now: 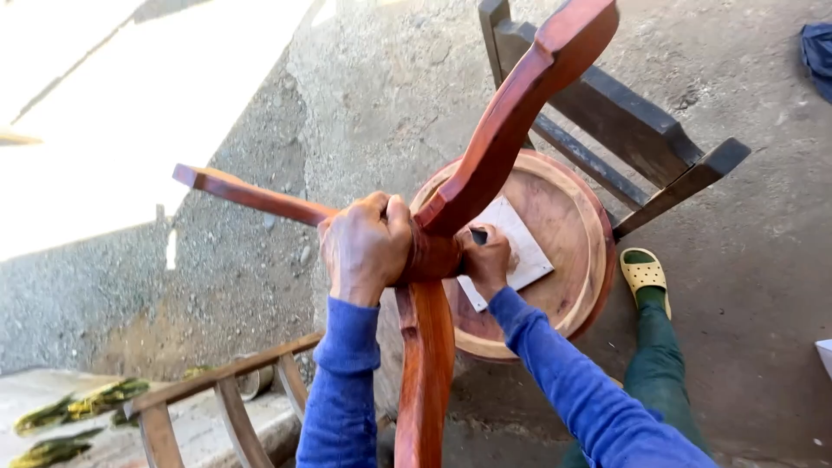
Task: Sanding the base and legs of a wooden table using a piece of sandpaper.
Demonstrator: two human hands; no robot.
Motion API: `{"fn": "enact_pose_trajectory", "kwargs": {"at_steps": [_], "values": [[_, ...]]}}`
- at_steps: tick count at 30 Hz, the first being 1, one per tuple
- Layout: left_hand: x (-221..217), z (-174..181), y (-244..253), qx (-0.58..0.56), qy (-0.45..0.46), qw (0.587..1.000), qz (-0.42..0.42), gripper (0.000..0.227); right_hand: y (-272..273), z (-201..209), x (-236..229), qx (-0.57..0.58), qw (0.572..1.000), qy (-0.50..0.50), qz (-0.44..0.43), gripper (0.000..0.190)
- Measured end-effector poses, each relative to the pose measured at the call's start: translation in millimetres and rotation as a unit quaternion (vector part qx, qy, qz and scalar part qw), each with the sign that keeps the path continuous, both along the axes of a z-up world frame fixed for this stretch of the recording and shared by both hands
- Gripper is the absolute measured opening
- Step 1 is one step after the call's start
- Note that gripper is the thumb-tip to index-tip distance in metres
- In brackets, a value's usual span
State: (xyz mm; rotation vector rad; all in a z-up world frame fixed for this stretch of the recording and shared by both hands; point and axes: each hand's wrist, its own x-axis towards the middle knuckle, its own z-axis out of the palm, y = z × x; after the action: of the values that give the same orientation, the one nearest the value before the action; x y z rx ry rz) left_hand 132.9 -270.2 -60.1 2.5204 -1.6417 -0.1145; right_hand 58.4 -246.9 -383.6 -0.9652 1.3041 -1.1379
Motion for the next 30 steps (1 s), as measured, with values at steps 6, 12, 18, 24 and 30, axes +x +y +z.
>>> {"fn": "enact_pose_trajectory", "kwargs": {"at_steps": [6,12,18,24,30], "values": [[4.4,2.5,1.7,0.016,0.041,0.998,0.041,0.036,-11.6,22.7,-6.5,0.045,0.995,0.044,0.083,0.024],[-2.6,4.9,2.1,-0.002,0.007,1.000,0.011,0.034,-23.2,28.1,-11.0,-0.038,0.981,0.172,0.087,0.028],[4.9,4.7,0.9,-0.024,0.029,0.999,0.023,0.028,-30.7,33.4,-11.6,0.055,0.981,0.123,0.137,0.032],[-4.8,9.6,-1.8,-0.018,0.057,0.997,0.044,0.028,-32.0,44.4,-12.0,-0.033,0.984,0.108,0.136,0.030],[-0.5,5.0,5.3,-0.029,0.040,0.998,0.034,0.027,-49.7,18.2,-1.5,-0.030,0.983,0.008,0.183,0.037]]}}
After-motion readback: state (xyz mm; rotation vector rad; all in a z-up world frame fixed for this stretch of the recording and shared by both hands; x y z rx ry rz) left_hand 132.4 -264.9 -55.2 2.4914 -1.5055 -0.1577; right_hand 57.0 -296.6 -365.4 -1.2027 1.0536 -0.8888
